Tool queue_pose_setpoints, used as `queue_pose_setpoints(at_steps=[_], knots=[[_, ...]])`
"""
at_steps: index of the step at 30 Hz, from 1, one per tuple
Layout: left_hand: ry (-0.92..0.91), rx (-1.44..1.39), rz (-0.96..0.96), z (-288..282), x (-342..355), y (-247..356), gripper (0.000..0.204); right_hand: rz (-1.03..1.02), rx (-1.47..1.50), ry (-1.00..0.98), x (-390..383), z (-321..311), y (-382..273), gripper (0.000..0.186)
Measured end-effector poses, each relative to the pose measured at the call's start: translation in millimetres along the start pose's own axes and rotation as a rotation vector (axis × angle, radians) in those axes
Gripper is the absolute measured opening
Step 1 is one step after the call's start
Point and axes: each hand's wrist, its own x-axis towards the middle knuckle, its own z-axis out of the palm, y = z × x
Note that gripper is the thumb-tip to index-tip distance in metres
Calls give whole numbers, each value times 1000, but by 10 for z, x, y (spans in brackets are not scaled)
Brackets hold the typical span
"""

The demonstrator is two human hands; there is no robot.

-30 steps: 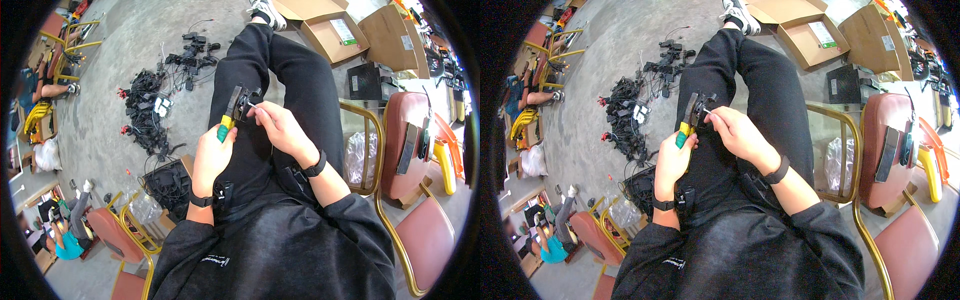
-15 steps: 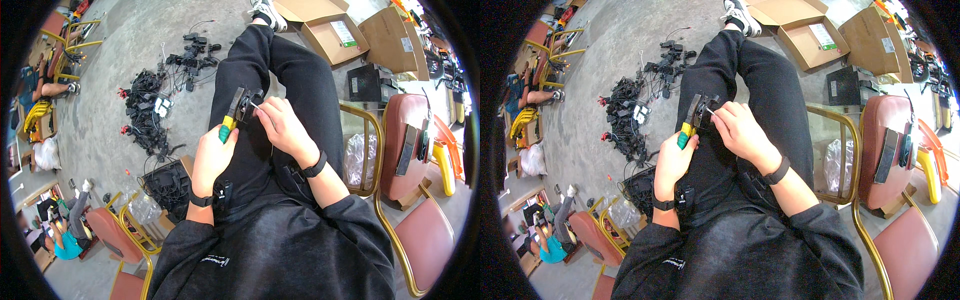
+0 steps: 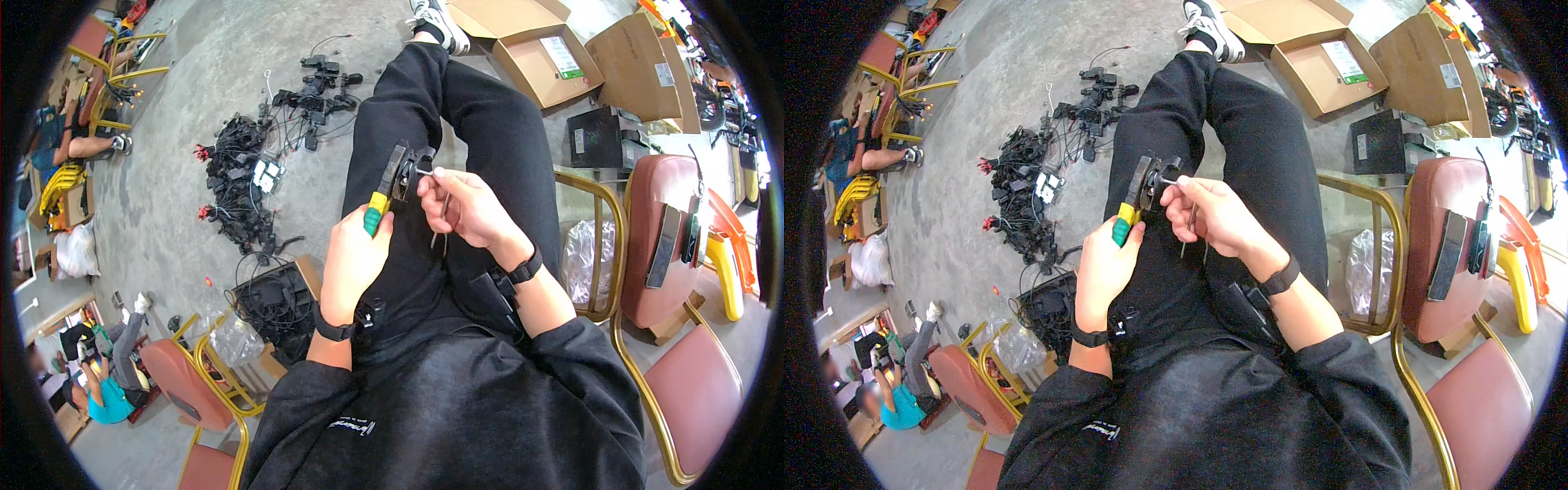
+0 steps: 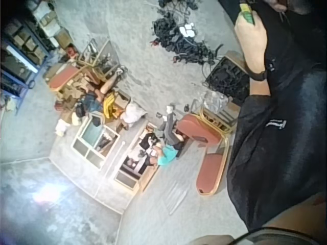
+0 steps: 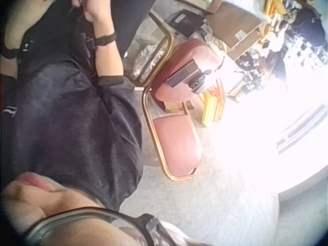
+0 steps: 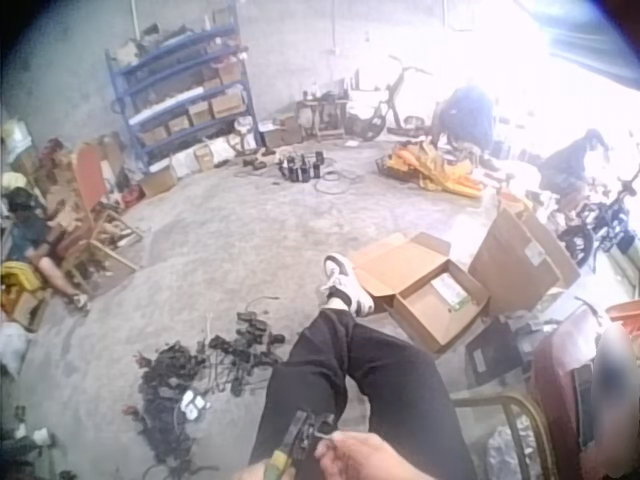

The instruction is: Stripping a wire and preparing an electronic connector housing.

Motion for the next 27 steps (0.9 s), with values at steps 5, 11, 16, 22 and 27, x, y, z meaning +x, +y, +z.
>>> queue_pose_setpoints(at_steps=[5,11,16,22,27], knots=[[-31,-20,-48,-12,21,-13,23,-73,33,5,5,-5,-3,31],[-72,-83,-94,-16,40,-48,22,-421,-685,205,8,84,53,21],[-63,-34,-50,-11,42,-42,23,-732,-1093,264,6,76,7,10],[-45,-27,-24,-8,38,-49,23,-865,-1352,322,-23,113,-56,8],[-40,-26,-39,-15,28,-25,24,-654,-791,220,56,72,77,18]])
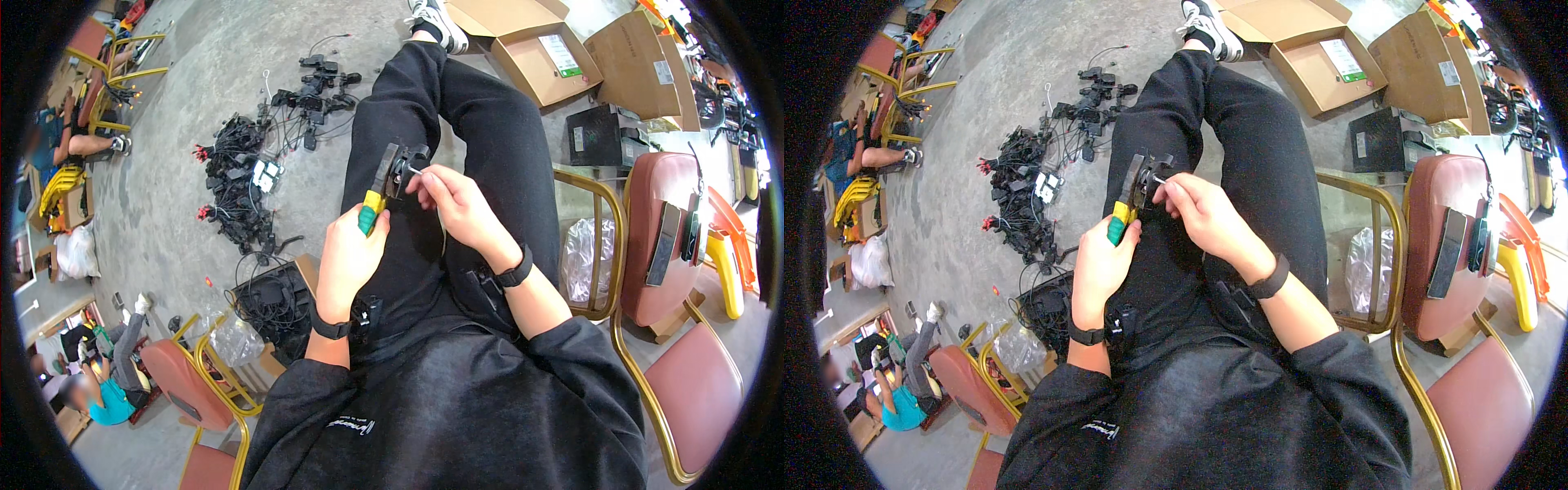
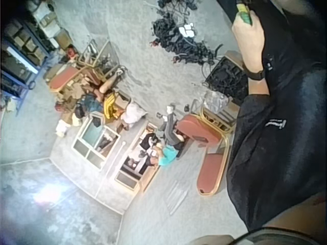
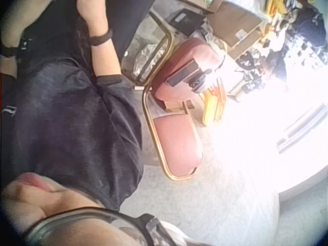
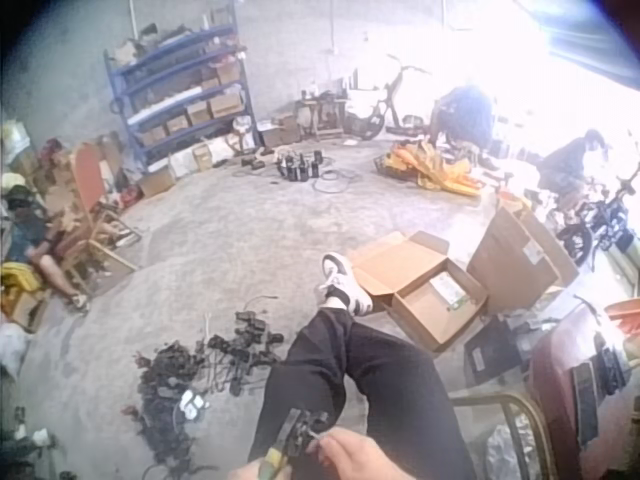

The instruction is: Stripping a wire and preparing an electronic connector housing.

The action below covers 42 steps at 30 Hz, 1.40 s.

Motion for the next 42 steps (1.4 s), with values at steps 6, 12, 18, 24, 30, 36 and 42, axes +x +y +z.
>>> queue_pose_setpoints(at_steps=[6,12,18,24,30,36,42], knots=[[-1,-15,-43,-20,-40,15,24,667,1108,-230,20,-167,41,35],[-18,-27,-66,-13,-18,21,24,311,305,-57,-36,-23,-16,25],[-21,-24,-62,-6,-11,-21,23,-13,-4,4,-4,1,-29,12],[18,-84,-6,9,-34,-13,23,-298,-532,7,28,-64,-110,9],[27,-71,11,10,-43,-12,22,385,529,-127,-36,15,-18,30],[-17,-58,-28,9,-25,-73,20,487,694,-156,-11,-36,-27,30],[-27,-53,-55,6,-29,-32,19,235,177,-72,-29,6,-66,19]])
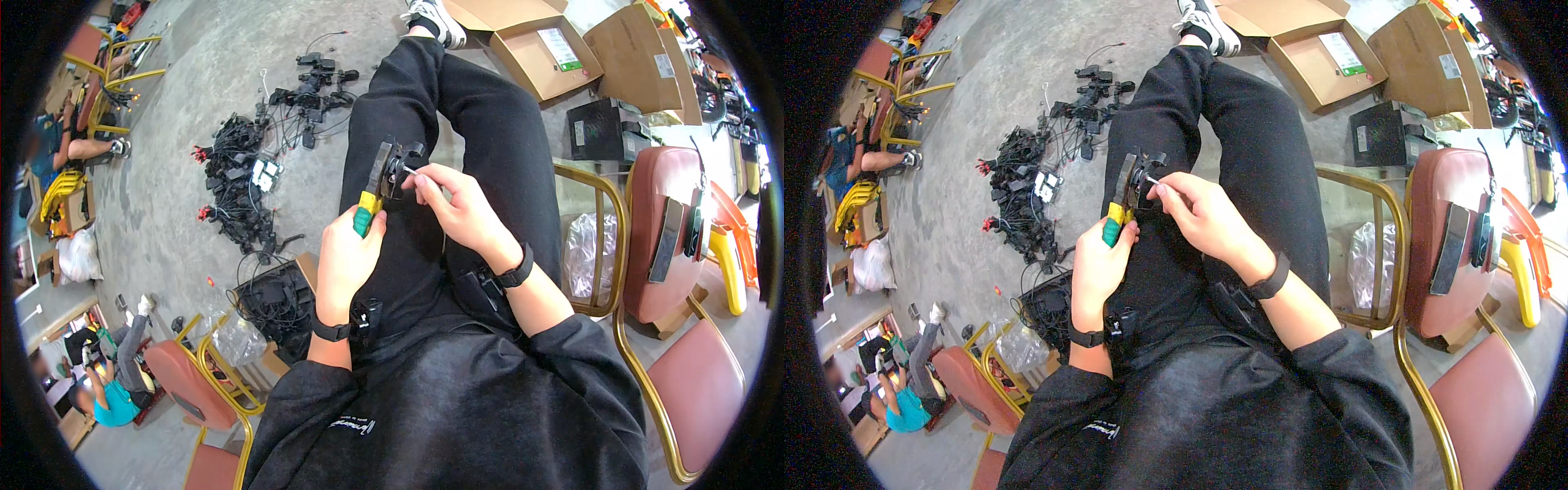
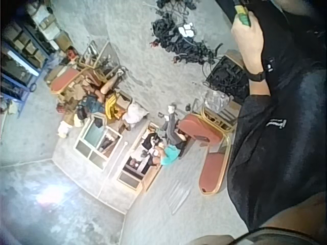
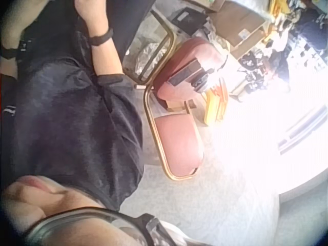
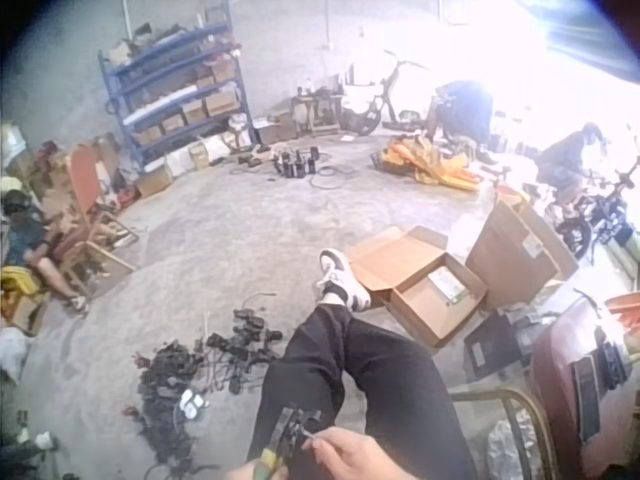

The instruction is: Stripping a wire and preparing an electronic connector housing.

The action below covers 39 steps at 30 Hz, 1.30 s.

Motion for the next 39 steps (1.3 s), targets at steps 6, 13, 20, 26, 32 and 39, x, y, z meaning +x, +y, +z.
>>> queue_pose_setpoints(at_steps=[6,13,20,26,32,39], knots=[[26,42,43,-3,-5,7,20,-400,-534,115,21,-50,-83,9],[67,28,87,16,-34,45,19,39,52,-23,-4,-18,-26,20],[84,74,109,21,-29,15,22,394,611,-142,20,-122,6,31],[14,17,40,12,-7,-33,20,72,-8,29,-7,3,-25,19],[52,-67,94,32,6,-63,21,-370,-502,116,14,-45,-42,10],[57,80,110,14,-29,10,21,-407,-656,114,-1,-80,-74,10]])
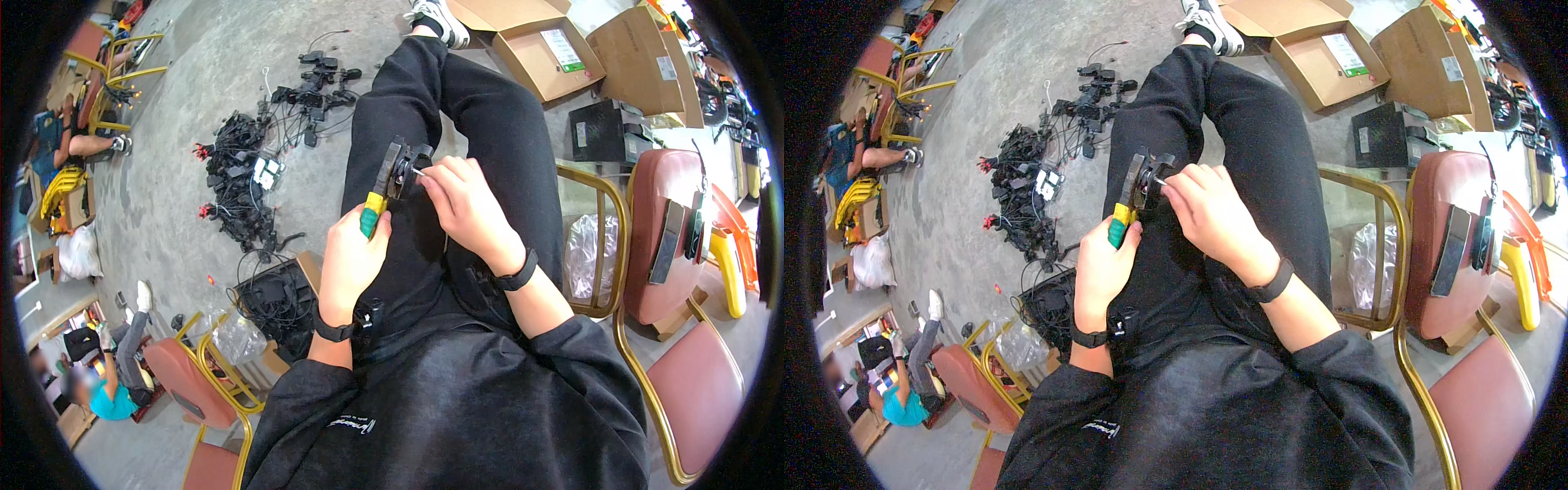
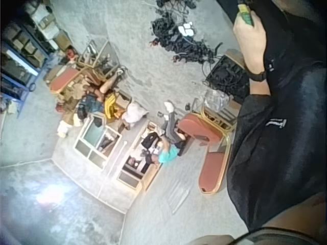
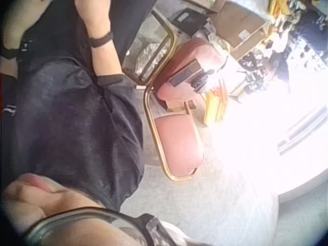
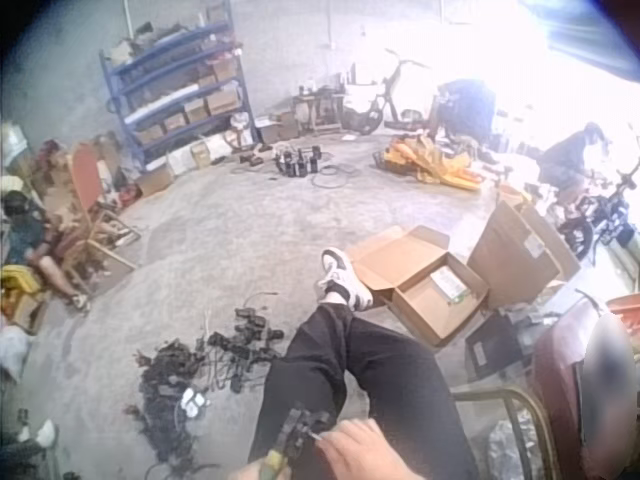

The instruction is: Stripping a wire and preparing an electronic connector housing.

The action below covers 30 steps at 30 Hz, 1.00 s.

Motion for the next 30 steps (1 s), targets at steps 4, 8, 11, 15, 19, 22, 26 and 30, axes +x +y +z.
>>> queue_pose_setpoints(at_steps=[4,8,11,15,19,22,26,30], knots=[[11,-23,0,15,4,-29,21,669,1182,-236,-38,62,26,25],[-20,-58,-20,10,13,-46,20,684,1210,-276,-21,40,72,31],[-43,-50,-48,4,14,-23,20,545,704,-140,-39,54,9,19],[-41,-58,-63,6,21,-25,20,119,244,-13,-30,70,5,8],[-31,-143,-72,15,21,-35,21,-17,-30,20,15,30,-36,9],[-12,-110,-42,20,14,-39,21,-78,-120,58,22,35,-27,10],[-10,-86,-41,22,14,-33,21,268,422,-56,-2,114,-4,15],[-8,-144,-81,27,23,-64,21,815,1437,-258,14,91,-11,31]])
